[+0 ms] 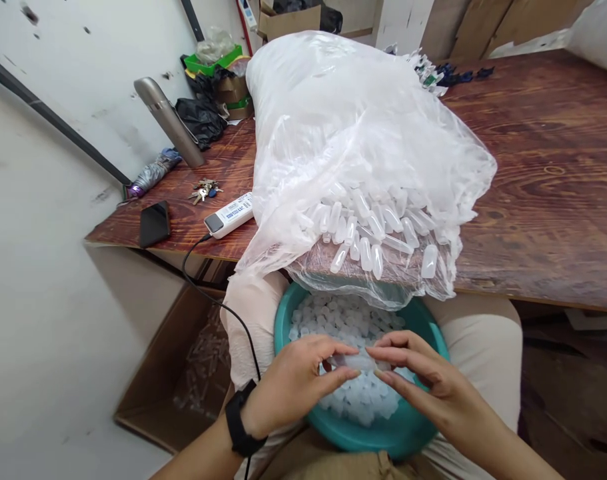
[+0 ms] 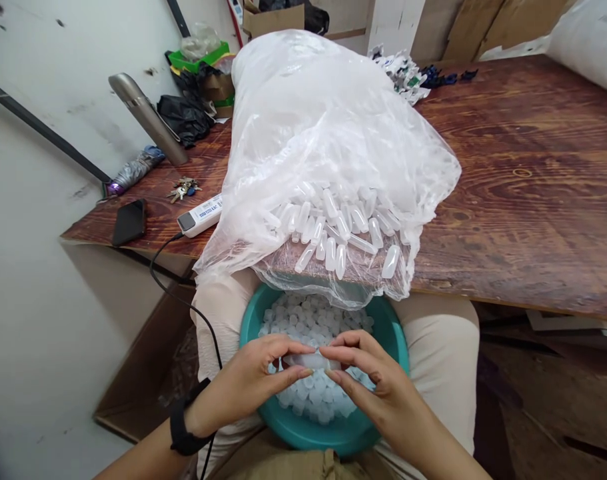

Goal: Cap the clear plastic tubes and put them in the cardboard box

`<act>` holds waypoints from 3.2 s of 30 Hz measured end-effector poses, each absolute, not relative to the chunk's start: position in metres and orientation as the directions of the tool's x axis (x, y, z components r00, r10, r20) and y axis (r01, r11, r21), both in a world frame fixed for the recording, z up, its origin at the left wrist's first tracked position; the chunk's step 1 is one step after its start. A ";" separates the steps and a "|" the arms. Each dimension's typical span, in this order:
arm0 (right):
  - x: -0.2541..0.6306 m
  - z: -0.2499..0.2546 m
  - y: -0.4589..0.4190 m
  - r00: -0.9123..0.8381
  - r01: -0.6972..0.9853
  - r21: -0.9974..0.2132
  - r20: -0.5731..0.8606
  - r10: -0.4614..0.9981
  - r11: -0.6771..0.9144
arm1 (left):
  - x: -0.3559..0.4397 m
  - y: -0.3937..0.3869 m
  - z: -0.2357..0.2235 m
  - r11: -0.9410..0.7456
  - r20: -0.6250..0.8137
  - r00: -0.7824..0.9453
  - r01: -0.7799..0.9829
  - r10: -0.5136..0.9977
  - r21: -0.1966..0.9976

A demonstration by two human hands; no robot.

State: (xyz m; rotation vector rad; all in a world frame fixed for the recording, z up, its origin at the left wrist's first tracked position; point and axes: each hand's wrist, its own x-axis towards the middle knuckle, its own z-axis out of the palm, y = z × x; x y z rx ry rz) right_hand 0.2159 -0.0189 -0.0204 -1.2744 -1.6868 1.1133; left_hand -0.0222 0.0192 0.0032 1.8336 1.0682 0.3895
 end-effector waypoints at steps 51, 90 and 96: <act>0.245 0.023 0.198 -0.076 0.897 -0.387 0.338 0.938 0.212 | -0.028 0.029 0.034 0.028 -0.210 0.432 0.390 0.877 0.920; 0.202 -0.014 0.027 -0.534 0.638 -0.517 0.236 0.812 0.570 | -0.018 0.035 -0.009 -0.443 -0.331 0.599 0.781 0.729 0.440; 0.208 -0.020 0.023 -0.660 0.740 -0.189 -0.019 0.751 0.645 | 0.014 0.030 -0.023 -0.517 -0.426 0.620 0.784 0.659 0.343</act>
